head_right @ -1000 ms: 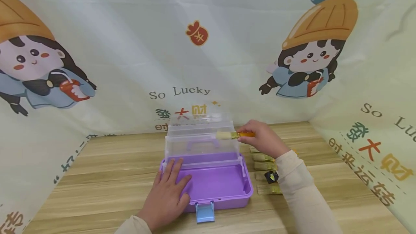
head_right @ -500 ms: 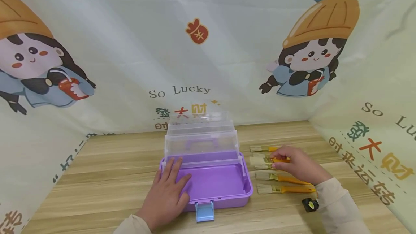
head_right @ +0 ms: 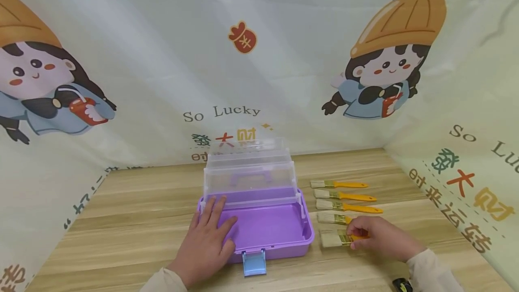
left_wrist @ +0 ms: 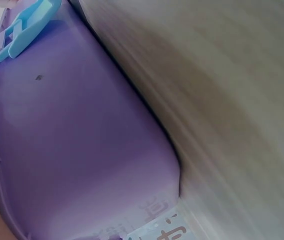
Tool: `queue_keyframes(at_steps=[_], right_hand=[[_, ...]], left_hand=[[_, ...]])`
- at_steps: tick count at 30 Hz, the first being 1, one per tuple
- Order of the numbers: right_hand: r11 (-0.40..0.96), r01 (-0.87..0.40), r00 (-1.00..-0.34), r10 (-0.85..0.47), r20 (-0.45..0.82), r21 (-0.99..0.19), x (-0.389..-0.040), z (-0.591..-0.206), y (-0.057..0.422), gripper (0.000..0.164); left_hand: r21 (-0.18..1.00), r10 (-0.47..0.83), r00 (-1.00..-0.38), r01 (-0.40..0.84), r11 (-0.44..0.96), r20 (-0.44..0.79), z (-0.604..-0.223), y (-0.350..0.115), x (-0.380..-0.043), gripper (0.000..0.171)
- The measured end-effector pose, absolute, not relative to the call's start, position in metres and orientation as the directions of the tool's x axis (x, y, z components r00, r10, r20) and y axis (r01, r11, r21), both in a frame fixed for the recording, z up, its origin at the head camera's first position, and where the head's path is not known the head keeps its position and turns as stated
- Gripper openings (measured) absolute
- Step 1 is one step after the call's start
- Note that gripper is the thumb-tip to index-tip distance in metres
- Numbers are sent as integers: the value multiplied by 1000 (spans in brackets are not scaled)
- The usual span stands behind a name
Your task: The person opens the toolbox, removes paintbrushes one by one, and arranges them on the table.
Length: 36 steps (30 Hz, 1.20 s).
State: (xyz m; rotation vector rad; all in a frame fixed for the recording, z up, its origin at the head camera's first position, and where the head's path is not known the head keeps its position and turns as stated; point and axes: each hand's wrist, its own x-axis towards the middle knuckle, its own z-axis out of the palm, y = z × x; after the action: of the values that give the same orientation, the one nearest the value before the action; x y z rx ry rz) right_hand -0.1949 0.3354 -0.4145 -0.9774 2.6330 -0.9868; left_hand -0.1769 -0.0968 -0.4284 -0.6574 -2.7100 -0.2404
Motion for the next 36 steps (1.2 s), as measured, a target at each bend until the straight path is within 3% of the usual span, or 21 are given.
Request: queue_keyframes(at_steps=[10,27,36], right_hand=[[627,-436,-775,-626,-85,-645,-188,-420,339,16],[663,-413,-791,-601,-114,-625,-186,-426,337,20],[651,-418,-808,-585,-67,-633,-184,-415,338,10]], left_hand=[[90,411,-835,471,877,366,-428,-96,-177,48],[99,413,-830,479,873,374,-429,-96,-178,48],[82,415,-827,477,875,379,-430,-97,-177,48]])
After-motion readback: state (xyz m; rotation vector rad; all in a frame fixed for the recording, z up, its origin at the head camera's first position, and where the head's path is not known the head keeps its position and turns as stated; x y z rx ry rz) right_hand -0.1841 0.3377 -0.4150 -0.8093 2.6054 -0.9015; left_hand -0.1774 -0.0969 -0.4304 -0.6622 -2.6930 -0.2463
